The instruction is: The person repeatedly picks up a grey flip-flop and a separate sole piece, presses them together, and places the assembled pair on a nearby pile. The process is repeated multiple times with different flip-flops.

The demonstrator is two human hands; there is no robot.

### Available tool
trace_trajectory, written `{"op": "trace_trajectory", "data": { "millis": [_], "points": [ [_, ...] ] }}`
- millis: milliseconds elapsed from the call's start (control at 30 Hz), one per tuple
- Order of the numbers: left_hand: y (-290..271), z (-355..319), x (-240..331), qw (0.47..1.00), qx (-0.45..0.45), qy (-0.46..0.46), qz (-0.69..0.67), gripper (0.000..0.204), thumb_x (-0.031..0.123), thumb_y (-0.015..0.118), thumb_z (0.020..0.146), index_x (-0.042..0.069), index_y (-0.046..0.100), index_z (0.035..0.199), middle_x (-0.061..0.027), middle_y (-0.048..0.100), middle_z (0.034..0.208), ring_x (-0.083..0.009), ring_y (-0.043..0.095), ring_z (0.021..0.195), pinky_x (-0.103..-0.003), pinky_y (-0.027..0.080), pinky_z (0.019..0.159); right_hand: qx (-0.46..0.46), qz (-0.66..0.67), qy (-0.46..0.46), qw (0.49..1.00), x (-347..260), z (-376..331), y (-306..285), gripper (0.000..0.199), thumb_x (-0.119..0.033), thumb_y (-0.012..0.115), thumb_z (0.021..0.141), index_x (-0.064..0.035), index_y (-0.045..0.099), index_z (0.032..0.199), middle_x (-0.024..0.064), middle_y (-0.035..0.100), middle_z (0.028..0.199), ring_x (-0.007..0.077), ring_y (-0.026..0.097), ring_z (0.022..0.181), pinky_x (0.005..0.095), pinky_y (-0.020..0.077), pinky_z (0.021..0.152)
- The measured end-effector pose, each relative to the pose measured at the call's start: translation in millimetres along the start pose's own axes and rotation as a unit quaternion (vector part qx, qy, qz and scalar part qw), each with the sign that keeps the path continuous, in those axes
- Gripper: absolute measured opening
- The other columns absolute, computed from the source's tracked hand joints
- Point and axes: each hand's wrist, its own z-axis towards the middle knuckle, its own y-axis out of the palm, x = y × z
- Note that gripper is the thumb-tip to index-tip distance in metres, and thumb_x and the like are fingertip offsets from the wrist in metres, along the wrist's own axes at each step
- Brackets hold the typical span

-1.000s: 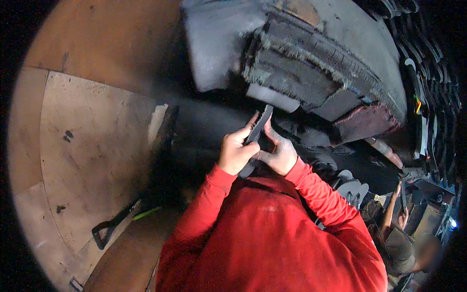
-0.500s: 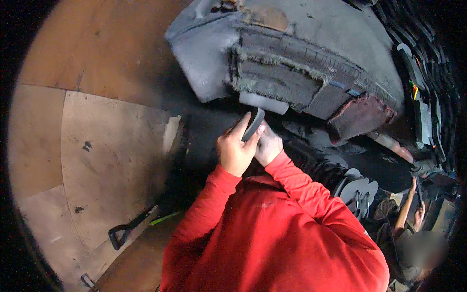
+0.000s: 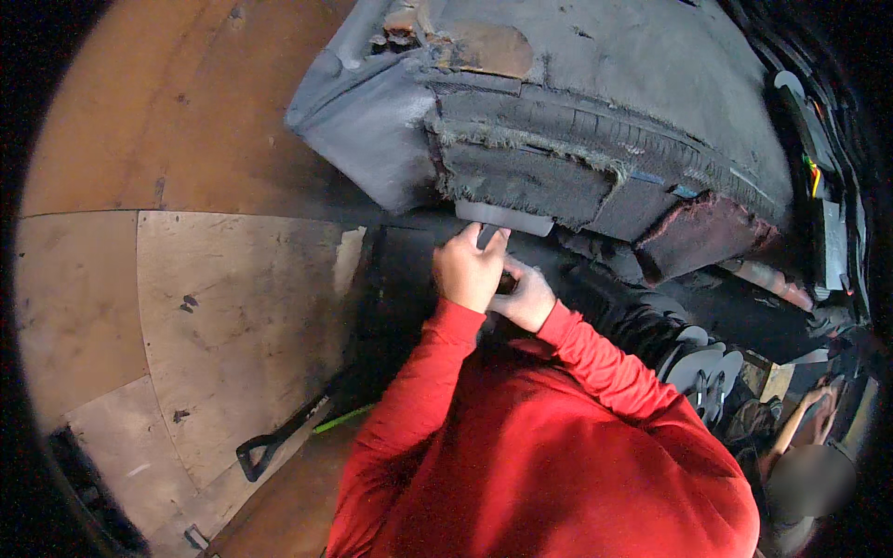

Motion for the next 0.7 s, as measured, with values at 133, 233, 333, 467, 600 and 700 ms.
{"op": "trace_trajectory", "data": {
  "millis": [133, 233, 333, 467, 600, 700],
  "points": [
    [11.1, -26.4, -11.1, 0.963, 0.049, -0.001, -0.265, 0.029, 0.021, 0.071, 0.092, 0.0, 0.07, 0.112, -0.0154, 0.075, 0.096, -0.0221, 0.073, 0.087, -0.033, 0.055, 0.076, 0.039, -0.359, -0.042, 0.932, -3.8, -12.0, -15.4, 0.07, -0.036, 0.077, 0.078, -0.0183, 0.053, 0.141, 0.0272, 0.067, 0.112, 0.0409, 0.069, 0.094, 0.0457, 0.0561, 0.082],
    [14.3, -41.2, -16.5, 0.912, 0.04, -0.026, -0.407, 0.03, 0.009, 0.07, 0.092, -0.001, 0.067, 0.12, -0.0097, 0.074, 0.11, -0.0131, 0.068, 0.099, -0.028, 0.052, 0.087, 0.104, -0.463, -0.127, 0.871, -9.6, -18.5, -17.0, 0.057, -0.039, 0.071, 0.083, -0.0338, 0.056, 0.137, 0.0301, 0.065, 0.112, 0.0409, 0.07, 0.074, 0.0485, 0.0571, 0.066],
    [17.2, -48.9, -18.2, 0.901, 0.054, -0.001, -0.43, 0.034, 0.005, 0.069, 0.092, -0.003, 0.065, 0.124, -0.0109, 0.071, 0.117, -0.0144, 0.066, 0.103, -0.028, 0.052, 0.09, 0.152, -0.513, -0.188, 0.824, -12.1, -14.5, -20.5, 0.055, -0.027, 0.072, 0.081, -0.0316, 0.059, 0.133, 0.0316, 0.055, 0.128, 0.0406, 0.069, 0.075, 0.0451, 0.0574, 0.065],
    [18.4, -54.1, -24.3, 0.887, 0.057, -0.003, -0.457, 0.034, 0.003, 0.069, 0.092, -0.003, 0.064, 0.124, -0.0137, 0.068, 0.122, -0.0164, 0.064, 0.108, -0.029, 0.051, 0.093, 0.184, -0.569, -0.256, 0.76, 3.3, -7.8, -23.5, 0.056, -0.019, 0.071, 0.08, -0.0339, 0.059, 0.133, 0.035, 0.046, 0.138, 0.0421, 0.069, 0.078, 0.0424, 0.057, 0.06],
    [2.3, -60.4, -37.6, 0.937, 0.092, 0.068, -0.331, 0.031, 0.001, 0.067, 0.092, -0.004, 0.064, 0.123, -0.017, 0.067, 0.124, -0.0222, 0.064, 0.114, -0.032, 0.05, 0.097, 0.269, -0.379, -0.322, 0.825, 36.8, -16.9, -9.0, 0.065, -0.019, 0.068, 0.089, -0.0215, 0.043, 0.149, 0.028, 0.044, 0.142, 0.0393, 0.061, 0.114, 0.0394, 0.0544, 0.086],
    [-20.5, -69.0, -41.7, 0.956, 0.083, 0.091, -0.265, 0.03, 0.0, 0.067, 0.092, -0.005, 0.064, 0.121, -0.019, 0.067, 0.124, -0.0239, 0.064, 0.114, -0.034, 0.05, 0.097, 0.183, 0.276, 0.158, 0.93, 56.0, -10.8, -12.0, 0.063, -0.037, 0.061, 0.097, -0.0031, 0.039, 0.145, 0.0212, 0.051, 0.136, 0.039, 0.052, 0.128, 0.0564, 0.0352, 0.113]
  ]
}}
